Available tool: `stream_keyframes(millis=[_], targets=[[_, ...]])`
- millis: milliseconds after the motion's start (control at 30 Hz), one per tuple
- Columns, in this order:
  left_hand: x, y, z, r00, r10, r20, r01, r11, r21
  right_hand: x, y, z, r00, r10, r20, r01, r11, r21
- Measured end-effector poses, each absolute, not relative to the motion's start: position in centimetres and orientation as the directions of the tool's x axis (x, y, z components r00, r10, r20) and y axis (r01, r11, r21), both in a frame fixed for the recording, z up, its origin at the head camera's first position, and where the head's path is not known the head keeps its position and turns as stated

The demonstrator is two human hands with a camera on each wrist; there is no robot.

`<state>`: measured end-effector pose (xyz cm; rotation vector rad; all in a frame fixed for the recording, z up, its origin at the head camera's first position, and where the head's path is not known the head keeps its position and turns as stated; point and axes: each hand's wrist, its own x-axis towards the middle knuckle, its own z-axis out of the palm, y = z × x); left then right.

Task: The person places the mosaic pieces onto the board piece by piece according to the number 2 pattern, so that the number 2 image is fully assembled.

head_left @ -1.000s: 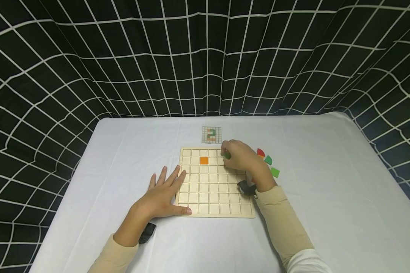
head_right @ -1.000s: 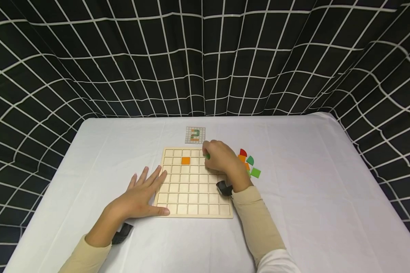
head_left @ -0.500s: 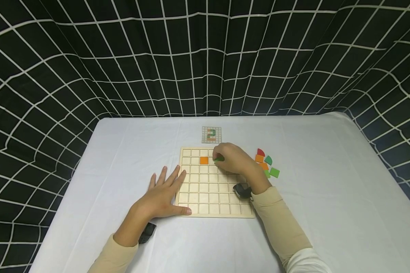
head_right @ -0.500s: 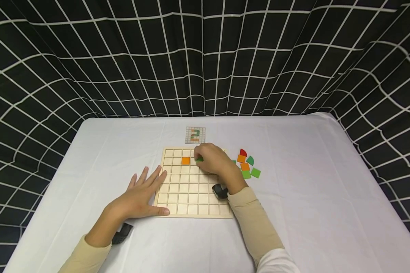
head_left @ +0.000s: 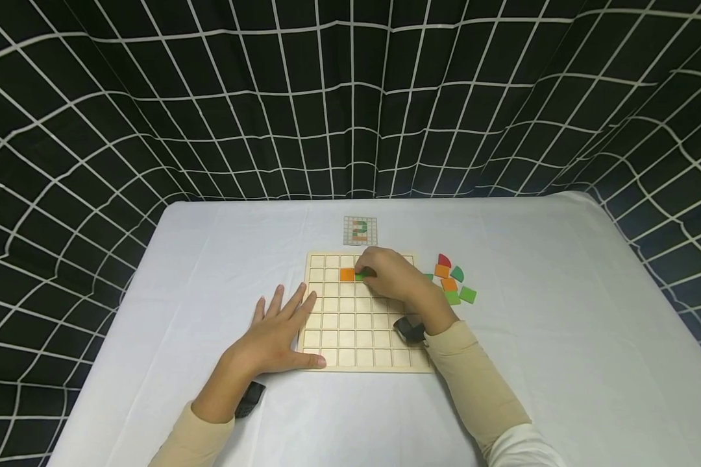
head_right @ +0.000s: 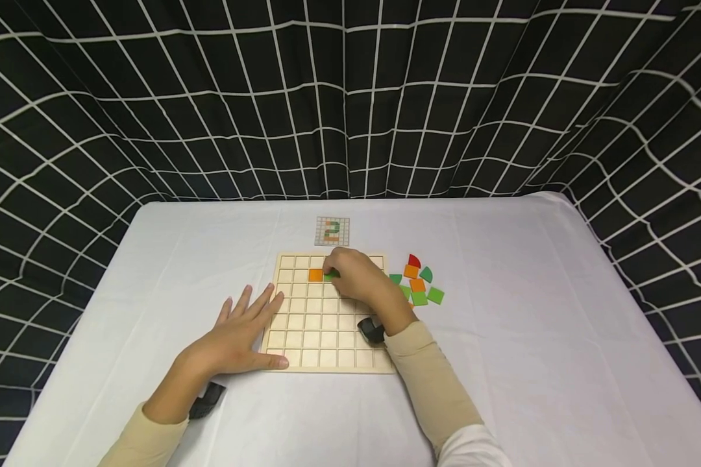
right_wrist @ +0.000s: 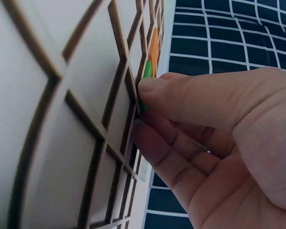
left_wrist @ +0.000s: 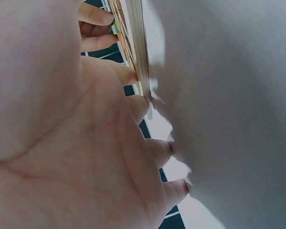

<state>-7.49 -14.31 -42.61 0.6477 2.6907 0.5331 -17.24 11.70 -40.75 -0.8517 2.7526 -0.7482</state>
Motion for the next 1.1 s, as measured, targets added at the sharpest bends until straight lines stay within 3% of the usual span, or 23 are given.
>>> stream_keyframes(millis=[367,567,733,1100], targets=[[-7.3,-14.3,-42.8,-0.846,0.489,-0.214,0.369,0.826,0.425,-17.5,13.3,-39.9,-0.832,-0.55,-0.075,-0.42,0.712,-0.563],[-7.4,-14.6,-42.5,-0.844,0.497,-0.203,0.382,0.821,0.424,-17.7,20.1,-37.3,-0.905,-0.34,-0.256,-0.149,0.817,-0.557],[-7.5,-14.6,-42.7,-0.841,0.503,-0.2,0.39,0.819,0.421,-17.5,23.3,-37.2,-0.891,-0.194,-0.411,0.027,0.88,-0.474],[-7.5,-14.6,-42.8,-0.841,0.502,-0.201,0.386,0.818,0.427,-18.0,21.6,-38.8,-0.867,-0.215,-0.449,0.047,0.863,-0.504]])
